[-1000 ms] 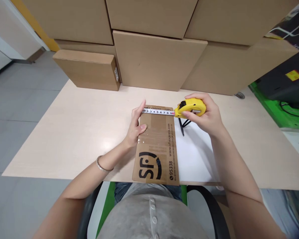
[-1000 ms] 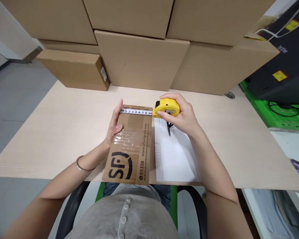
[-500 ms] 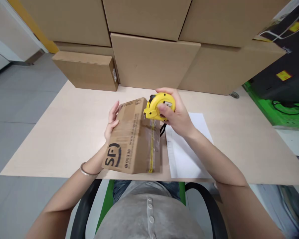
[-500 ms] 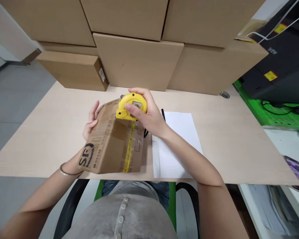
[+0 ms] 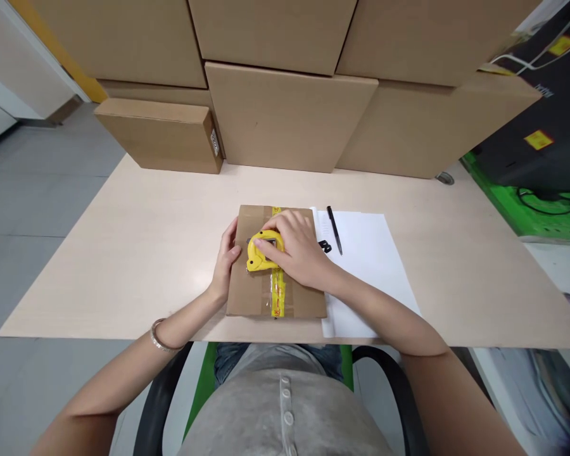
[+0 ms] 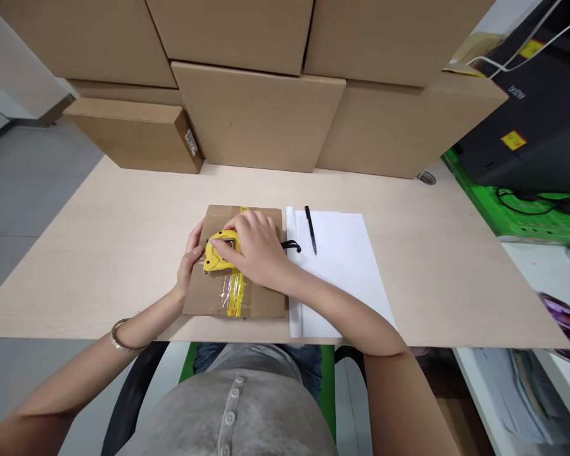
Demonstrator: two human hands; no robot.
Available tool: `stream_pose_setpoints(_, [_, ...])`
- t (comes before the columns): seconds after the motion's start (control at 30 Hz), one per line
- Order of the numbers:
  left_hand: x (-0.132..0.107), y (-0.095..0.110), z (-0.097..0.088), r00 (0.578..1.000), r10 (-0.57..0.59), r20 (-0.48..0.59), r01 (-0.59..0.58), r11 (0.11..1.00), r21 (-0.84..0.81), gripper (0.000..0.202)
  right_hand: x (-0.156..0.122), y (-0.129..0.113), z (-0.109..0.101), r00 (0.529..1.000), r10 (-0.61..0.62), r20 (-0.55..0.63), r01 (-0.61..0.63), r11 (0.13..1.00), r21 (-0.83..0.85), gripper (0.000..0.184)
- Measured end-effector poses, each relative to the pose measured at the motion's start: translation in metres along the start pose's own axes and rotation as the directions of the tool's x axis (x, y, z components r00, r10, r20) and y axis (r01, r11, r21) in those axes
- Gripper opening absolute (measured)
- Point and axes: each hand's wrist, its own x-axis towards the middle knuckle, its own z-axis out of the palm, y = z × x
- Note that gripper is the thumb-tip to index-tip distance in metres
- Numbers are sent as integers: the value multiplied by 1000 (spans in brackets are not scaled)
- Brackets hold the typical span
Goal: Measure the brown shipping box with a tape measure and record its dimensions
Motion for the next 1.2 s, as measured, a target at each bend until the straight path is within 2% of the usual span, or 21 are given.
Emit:
stream_pose_setpoints(0.07, [-1,-3,-1,1000,27,-9,-27,1000,5,68,1,6,-4,999,-36,-37,35,999,-32,36])
stream_pose_setpoints(0.13, [-1,-4,-2,998,60,-2,-60,998,14,69,3,22,-18,990,-10,-144,9,1000,-9,39])
stream_pose_setpoints(0.2, [-1,-3,-2,997,78,28,-79,996,35,68,3,46,-41,956,161,-245,-171,985,-20,39])
stream_pose_setpoints(0.23, [0,-3,-3,995,86,44,-88,995,51,69,2,61,-53,920,298,-255,-327,942,-76,37])
stream_pose_setpoints(0.3, [2,-3,-6,992,106,67,-111,990,87,70,-5,91,-75,831,534,-159,-555,773,-306,43])
stream_pose_setpoints(0.4, [6,-5,-10,984,157,80,-167,975,145,72,-24,125,-88,764,642,-62,-616,697,-367,49])
stream_pose_setpoints(0.5, [9,-8,-13,975,202,94,-217,957,191,73,-44,143,-83,768,639,32,-605,741,-291,47])
stream_pose_setpoints(0.6, [10,-8,-13,970,219,109,-238,947,216,72,-57,153,-74,816,571,91,-563,820,-102,43])
stream_pose_setpoints(0.67, [10,-7,-12,971,207,116,-228,949,219,73,-60,160,-70,845,527,87,-533,844,59,48])
stream_pose_setpoints(0.77, [7,-4,-10,978,179,104,-197,958,208,75,-63,169,-61,869,495,10,-481,839,254,55])
stream_pose_setpoints(0.87, [7,-1,-7,987,134,89,-150,968,203,73,-66,172,-51,878,478,-25,-439,825,357,52])
stream_pose_setpoints(1.07, [13,-3,1,994,88,59,-98,973,207,78,-73,175,-44,871,480,106,-475,766,433,33])
stream_pose_setpoints(1.2, [15,-2,2,997,60,57,-71,973,221,73,-74,180,-42,860,483,162,-498,731,467,31])
